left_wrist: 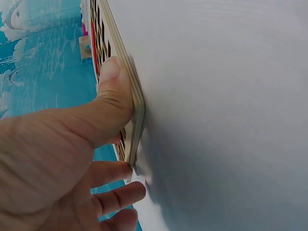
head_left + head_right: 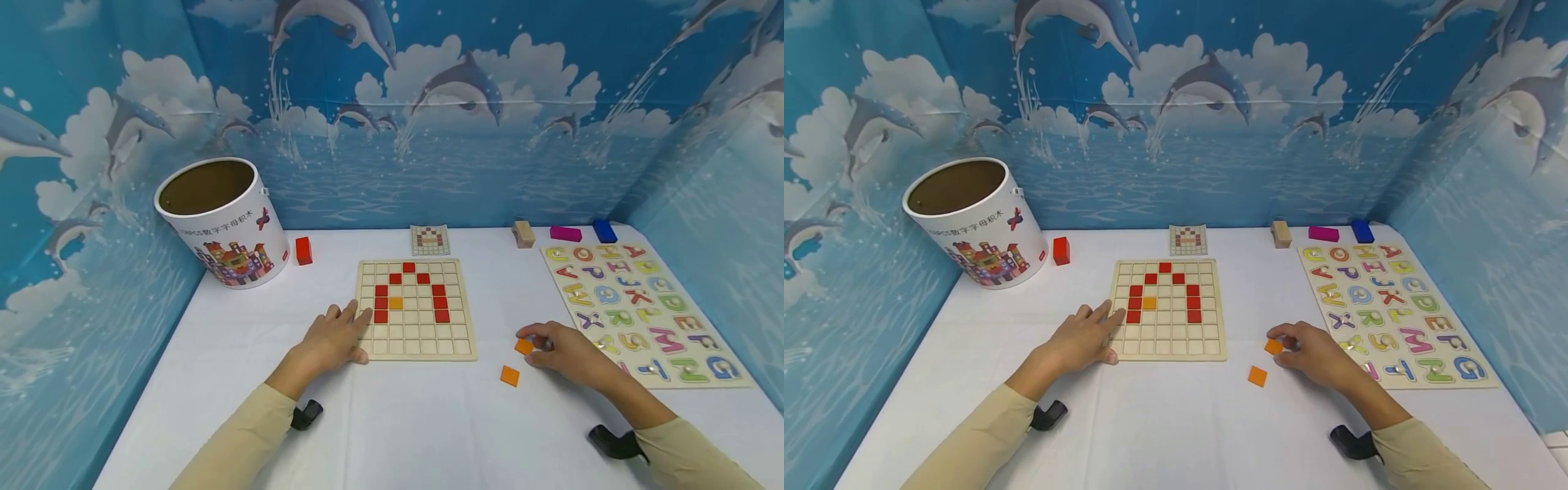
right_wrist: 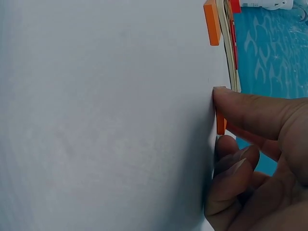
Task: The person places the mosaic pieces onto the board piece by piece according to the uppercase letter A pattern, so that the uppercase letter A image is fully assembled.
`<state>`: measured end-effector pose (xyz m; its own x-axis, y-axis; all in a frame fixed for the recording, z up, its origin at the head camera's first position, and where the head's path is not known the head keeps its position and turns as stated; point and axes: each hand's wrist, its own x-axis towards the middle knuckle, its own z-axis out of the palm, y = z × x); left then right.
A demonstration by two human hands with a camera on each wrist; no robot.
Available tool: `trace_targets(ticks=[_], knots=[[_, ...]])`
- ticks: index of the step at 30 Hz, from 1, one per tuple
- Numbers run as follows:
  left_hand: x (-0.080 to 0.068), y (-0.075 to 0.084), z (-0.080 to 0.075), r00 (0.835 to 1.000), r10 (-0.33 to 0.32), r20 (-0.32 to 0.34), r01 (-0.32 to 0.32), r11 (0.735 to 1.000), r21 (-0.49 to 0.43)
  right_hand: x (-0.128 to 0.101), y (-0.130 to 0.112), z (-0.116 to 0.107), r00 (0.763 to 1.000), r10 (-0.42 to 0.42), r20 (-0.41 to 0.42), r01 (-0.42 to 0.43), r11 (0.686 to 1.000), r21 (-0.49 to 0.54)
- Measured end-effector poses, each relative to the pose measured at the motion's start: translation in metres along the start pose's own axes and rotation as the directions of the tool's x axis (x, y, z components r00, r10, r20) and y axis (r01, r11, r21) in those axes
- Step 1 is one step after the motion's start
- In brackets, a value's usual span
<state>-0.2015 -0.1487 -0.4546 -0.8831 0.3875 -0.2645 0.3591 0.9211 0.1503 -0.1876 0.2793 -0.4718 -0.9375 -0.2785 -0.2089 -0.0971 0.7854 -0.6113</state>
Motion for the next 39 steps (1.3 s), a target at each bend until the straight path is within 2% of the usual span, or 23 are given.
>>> trace_targets(ticks=[10,15,21,27,32,35,39], knots=[[0.001,0.000,0.000,1.000,-0.009,0.008,0.009,1.000,-0.016,-0.002,-0.006,-0.002,0.998,-0.007,-0.058,0.002,0.997,-0.076],[0.000,0.000,0.000,1.000,-0.009,0.006,0.009,1.000,-0.011,-0.002,-0.005,-0.001,0.996,0.010,-0.093,-0.014,0.999,-0.049],[-0.001,0.001,0.001,1.000,0.001,0.004,-0.001,1.000,-0.007,-0.003,-0.001,0.001,0.996,0.030,-0.089,-0.030,1.000,0.001],[-0.002,0.002,-0.001,1.000,0.001,-0.008,-0.001,1.000,0.001,0.000,-0.001,-0.004,0.997,0.061,-0.049,-0.055,0.992,0.111],[-0.002,0.001,0.000,1.000,0.005,-0.009,-0.004,1.000,0.004,0.012,-0.008,-0.012,0.997,0.079,-0.012,-0.075,0.972,0.221],[-0.002,0.001,0.000,1.000,0.008,-0.010,-0.008,1.000,0.007,0.026,-0.018,-0.015,0.996,0.084,0.003,-0.081,0.947,0.311],[-0.002,0.002,-0.001,1.000,0.008,-0.003,-0.008,1.000,0.005,0.049,-0.037,-0.010,0.995,0.101,0.025,-0.101,0.894,0.437]])
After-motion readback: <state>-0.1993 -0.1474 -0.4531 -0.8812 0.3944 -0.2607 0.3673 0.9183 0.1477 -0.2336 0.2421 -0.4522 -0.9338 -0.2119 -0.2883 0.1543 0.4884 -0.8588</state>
